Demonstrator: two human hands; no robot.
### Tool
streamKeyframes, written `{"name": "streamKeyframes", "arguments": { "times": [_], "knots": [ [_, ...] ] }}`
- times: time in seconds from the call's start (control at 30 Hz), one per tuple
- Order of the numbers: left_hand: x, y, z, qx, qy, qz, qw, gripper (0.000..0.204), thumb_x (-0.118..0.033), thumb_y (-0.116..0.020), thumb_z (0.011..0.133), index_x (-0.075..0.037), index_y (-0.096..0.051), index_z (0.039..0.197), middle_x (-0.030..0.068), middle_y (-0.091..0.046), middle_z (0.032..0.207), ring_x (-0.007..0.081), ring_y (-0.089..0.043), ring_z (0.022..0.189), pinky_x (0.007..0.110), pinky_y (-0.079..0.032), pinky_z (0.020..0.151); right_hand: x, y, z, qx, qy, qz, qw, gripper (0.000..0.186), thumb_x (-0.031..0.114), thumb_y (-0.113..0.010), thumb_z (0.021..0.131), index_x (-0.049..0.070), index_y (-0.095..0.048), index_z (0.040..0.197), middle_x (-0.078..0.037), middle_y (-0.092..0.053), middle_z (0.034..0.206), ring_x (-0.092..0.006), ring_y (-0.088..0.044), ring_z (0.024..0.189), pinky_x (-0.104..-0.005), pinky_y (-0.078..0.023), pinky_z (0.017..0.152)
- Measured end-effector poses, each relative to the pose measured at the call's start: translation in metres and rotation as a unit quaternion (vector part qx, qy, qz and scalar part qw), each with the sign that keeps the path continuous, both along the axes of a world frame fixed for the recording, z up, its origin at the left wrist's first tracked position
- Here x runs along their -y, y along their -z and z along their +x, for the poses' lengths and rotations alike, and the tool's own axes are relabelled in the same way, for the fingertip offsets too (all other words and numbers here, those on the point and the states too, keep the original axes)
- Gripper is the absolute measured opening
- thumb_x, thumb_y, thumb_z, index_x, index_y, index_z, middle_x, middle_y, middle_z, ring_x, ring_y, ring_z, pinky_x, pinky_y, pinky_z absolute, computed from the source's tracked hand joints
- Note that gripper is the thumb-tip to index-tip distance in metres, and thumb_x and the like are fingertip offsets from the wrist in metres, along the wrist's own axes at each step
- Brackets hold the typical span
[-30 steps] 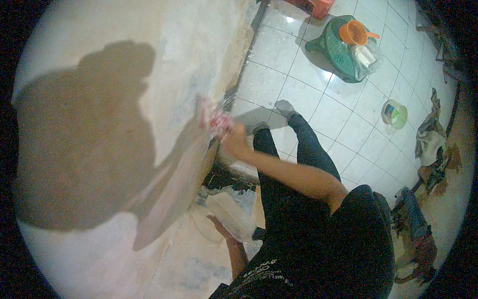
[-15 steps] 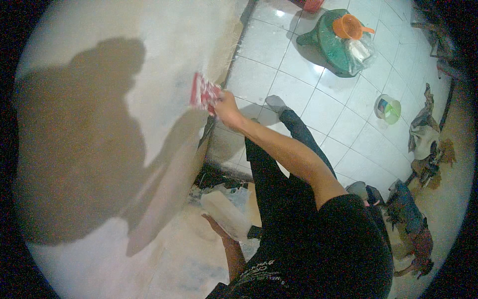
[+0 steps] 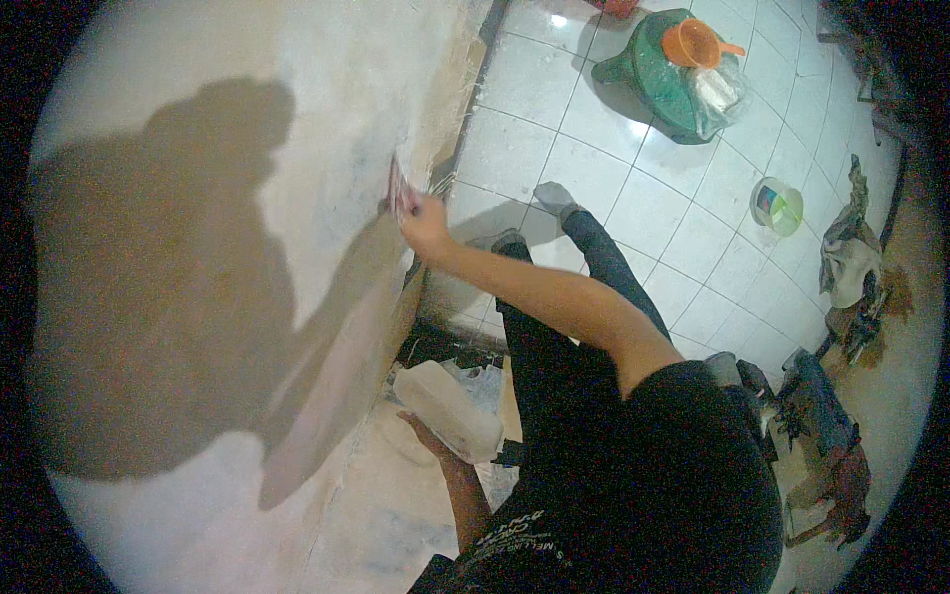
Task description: The person applies a white substance from a container onto a wall using a handheld spreader tool. They repeatedly load the tool with the substance and smooth it across different sections of the wall surface.
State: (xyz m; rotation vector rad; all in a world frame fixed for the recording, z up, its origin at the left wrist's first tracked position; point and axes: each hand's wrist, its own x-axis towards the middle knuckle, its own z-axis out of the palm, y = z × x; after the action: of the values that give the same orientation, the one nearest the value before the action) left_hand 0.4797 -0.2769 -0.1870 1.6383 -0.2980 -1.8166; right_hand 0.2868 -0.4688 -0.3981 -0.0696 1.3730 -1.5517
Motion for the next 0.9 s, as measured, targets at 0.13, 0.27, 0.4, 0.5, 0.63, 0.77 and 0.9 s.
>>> {"name": "streamKeyframes", "arguments": {
  "times": [0.13, 0.27, 0.4, 0.5, 0.63, 0.77, 0.9],
  "knots": [
    [-0.004, -0.015, -0.014, 0.007, 0.009, 0.000, 1.000, 0.079, -0.069, -0.031, 0.092, -0.013, -0.024, 0.148, 0.0135, -0.029, 0.151, 0.0349, -0.031, 0.136, 0.051, -0.026, 0.113, -0.107, -0.103, -0.020, 0.188, -0.030, -0.015, 0.982, 0.011, 0.003, -0.057, 0.087, 0.000, -0.062, 0.096, -0.001, -0.057, 0.075, -0.0105, -0.052, 0.065, -0.0259, -0.043, 0.057],
    [-0.042, 0.031, 0.056, -0.136, 0.005, -0.073, 0.988, 0.085, -0.072, -0.028, 0.090, -0.009, -0.025, 0.148, 0.0152, -0.033, 0.148, 0.0350, -0.038, 0.132, 0.048, -0.034, 0.109, -0.168, -0.157, -0.075, 0.305, -0.044, -0.021, 0.951, 0.018, 0.000, -0.055, 0.086, -0.003, -0.059, 0.104, -0.007, -0.061, 0.084, -0.0164, -0.059, 0.068, -0.0290, -0.048, 0.057],
    [-0.011, -0.027, -0.031, 0.066, -0.011, -0.022, 0.998, 0.082, -0.070, -0.031, 0.091, -0.011, -0.027, 0.147, 0.0155, -0.035, 0.147, 0.0351, -0.040, 0.130, 0.048, -0.037, 0.107, -0.192, -0.196, -0.132, 0.280, -0.086, -0.091, 0.952, 0.016, 0.003, -0.056, 0.089, -0.001, -0.059, 0.105, -0.009, -0.065, 0.090, -0.0170, -0.063, 0.075, -0.0308, -0.053, 0.066],
    [-0.025, -0.025, -0.039, 0.007, -0.057, -0.056, 0.997, 0.083, -0.069, -0.031, 0.092, -0.006, -0.030, 0.146, 0.0148, -0.039, 0.145, 0.0324, -0.045, 0.128, 0.043, -0.039, 0.107, -0.187, -0.248, -0.151, -0.177, -0.185, -0.143, 0.956, 0.019, 0.011, -0.056, 0.093, -0.001, -0.066, 0.102, -0.012, -0.066, 0.099, -0.0256, -0.065, 0.092, -0.0353, -0.053, 0.082],
    [-0.034, -0.039, -0.061, -0.023, -0.084, -0.095, 0.992, 0.078, -0.065, -0.031, 0.094, -0.005, -0.035, 0.143, 0.0143, -0.047, 0.140, 0.0303, -0.049, 0.124, 0.041, -0.041, 0.105, -0.179, -0.311, -0.166, -0.566, -0.171, -0.378, 0.712, 0.024, 0.019, -0.067, 0.084, 0.004, -0.070, 0.102, -0.014, -0.065, 0.107, -0.0332, -0.062, 0.103, -0.0480, -0.047, 0.094],
    [-0.028, -0.038, -0.066, -0.119, -0.105, -0.163, 0.974, 0.080, -0.067, -0.033, 0.092, -0.005, -0.036, 0.142, 0.0134, -0.049, 0.138, 0.0289, -0.051, 0.122, 0.042, -0.043, 0.104, -0.188, -0.334, -0.145, -0.643, -0.153, -0.446, 0.603, 0.030, 0.026, -0.070, 0.074, 0.007, -0.071, 0.097, -0.013, -0.065, 0.111, -0.0333, -0.061, 0.106, -0.0502, -0.047, 0.094],
    [-0.027, -0.068, -0.087, -0.178, -0.111, -0.202, 0.957, 0.082, -0.069, -0.033, 0.091, -0.006, -0.035, 0.143, 0.0135, -0.050, 0.136, 0.0278, -0.054, 0.119, 0.042, -0.046, 0.100, -0.186, -0.360, -0.134, -0.546, -0.208, -0.479, 0.656, 0.021, 0.016, -0.066, 0.085, -0.001, -0.066, 0.098, -0.018, -0.065, 0.106, -0.0383, -0.065, 0.097, -0.0501, -0.050, 0.089]
  ]
}}
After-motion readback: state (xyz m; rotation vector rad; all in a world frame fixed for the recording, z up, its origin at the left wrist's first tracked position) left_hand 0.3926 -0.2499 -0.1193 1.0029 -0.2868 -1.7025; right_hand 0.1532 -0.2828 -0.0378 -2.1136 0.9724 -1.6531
